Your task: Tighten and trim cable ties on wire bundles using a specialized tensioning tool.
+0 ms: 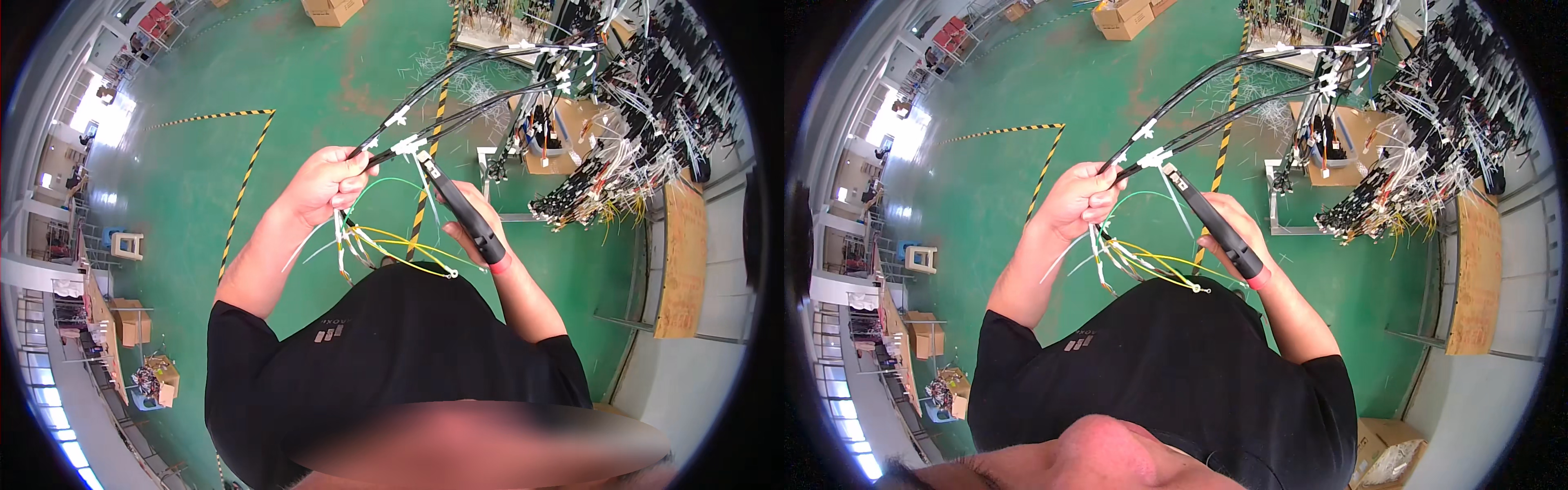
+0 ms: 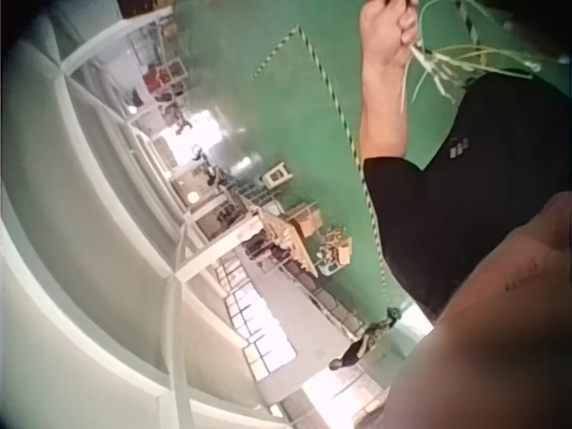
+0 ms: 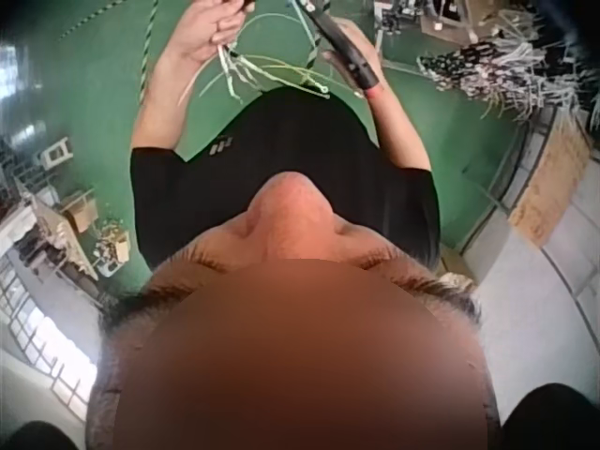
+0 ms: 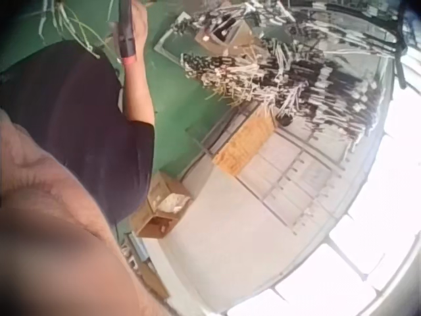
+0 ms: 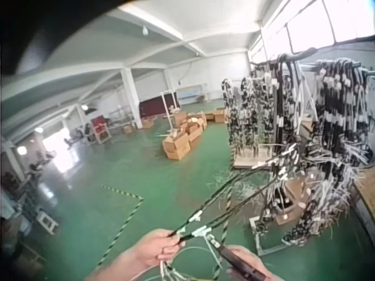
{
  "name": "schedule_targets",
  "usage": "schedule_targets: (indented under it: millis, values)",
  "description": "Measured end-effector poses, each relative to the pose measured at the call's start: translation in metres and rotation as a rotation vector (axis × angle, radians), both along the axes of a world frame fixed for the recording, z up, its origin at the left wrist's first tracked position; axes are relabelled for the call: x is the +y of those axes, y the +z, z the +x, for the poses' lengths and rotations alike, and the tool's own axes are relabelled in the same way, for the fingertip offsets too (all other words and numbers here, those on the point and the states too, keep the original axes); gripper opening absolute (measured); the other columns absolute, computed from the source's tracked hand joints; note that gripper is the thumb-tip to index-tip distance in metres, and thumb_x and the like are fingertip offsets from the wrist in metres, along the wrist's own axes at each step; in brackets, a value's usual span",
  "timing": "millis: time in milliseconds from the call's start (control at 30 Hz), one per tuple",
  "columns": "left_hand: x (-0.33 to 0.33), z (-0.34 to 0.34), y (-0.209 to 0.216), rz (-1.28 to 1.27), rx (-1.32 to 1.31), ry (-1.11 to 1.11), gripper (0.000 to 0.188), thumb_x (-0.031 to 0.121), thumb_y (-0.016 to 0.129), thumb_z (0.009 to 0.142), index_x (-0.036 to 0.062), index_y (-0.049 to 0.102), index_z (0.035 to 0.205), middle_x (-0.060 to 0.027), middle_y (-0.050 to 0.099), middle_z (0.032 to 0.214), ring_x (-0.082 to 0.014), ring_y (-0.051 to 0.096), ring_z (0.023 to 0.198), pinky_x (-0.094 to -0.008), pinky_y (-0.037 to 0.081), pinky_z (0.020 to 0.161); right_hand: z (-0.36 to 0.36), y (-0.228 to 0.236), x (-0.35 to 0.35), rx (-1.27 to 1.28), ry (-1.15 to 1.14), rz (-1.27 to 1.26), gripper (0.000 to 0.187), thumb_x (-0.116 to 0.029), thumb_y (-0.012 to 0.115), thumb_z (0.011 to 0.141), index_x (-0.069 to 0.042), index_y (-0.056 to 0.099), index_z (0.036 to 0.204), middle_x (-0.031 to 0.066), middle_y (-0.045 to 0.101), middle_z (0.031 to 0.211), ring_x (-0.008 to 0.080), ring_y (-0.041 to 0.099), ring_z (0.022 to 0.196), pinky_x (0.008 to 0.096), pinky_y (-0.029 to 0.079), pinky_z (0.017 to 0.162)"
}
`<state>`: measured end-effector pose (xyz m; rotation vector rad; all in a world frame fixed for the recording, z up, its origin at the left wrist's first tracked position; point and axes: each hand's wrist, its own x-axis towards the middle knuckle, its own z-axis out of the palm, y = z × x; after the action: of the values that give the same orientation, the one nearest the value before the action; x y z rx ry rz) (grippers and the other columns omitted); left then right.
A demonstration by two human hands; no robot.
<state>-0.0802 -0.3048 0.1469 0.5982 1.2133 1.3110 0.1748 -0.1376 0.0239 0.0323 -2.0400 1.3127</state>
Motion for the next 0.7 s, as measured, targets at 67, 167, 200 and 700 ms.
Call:
schedule_targets:
  millis: [67,167,200,700]
  values:
    - [0.0,0.005,0.002,-0.001,0.039,0.009,0.029,0.025,0.056,0.114,-0.0007,0.065,0.104,0.0062,0.048,0.066,-0.002,0.035,0.047,-0.0216,0.029,0.043,0.002,0.005,-0.005,-0.006,-0.025,0.016,0.047,-0.028,0.076,0.099,-0.002,0.065,0.136,0.0168,0.067,0.136,0.0357,0.064,0.127,0.044,0.05,0.109]
    - [0.002,0.013,0.002,0.02,0.126,0.029,0.03,0.026,0.056,0.114,-0.0002,0.066,0.104,0.0063,0.048,0.066,-0.0017,0.035,0.048,-0.0217,0.028,0.044,0.003,0.005,-0.012,-0.042,-0.091,0.039,0.05,-0.018,0.081,0.094,-0.003,0.064,0.138,0.0165,0.068,0.133,0.0361,0.068,0.122,0.0425,0.053,0.105]
    - [0.003,0.015,0.002,0.043,0.176,0.043,0.03,0.026,0.056,0.114,0.0,0.066,0.104,0.0064,0.047,0.066,-0.0016,0.034,0.049,-0.0218,0.028,0.045,0.005,0.006,-0.015,-0.087,-0.114,0.031,0.051,-0.015,0.082,0.092,-0.004,0.064,0.138,0.0163,0.069,0.132,0.0359,0.069,0.121,0.0418,0.054,0.103]
    - [-0.003,-0.018,0.005,0.093,-0.167,-0.119,0.028,0.019,0.049,0.115,-0.0003,0.059,0.097,0.0045,0.046,0.061,-0.0048,0.036,0.041,-0.0228,0.03,0.039,0.001,-0.01,0.03,0.065,-0.217,0.309,0.049,-0.011,0.085,0.082,-0.008,0.07,0.129,0.0161,0.06,0.15,0.0457,0.048,0.146,0.0571,0.039,0.12]
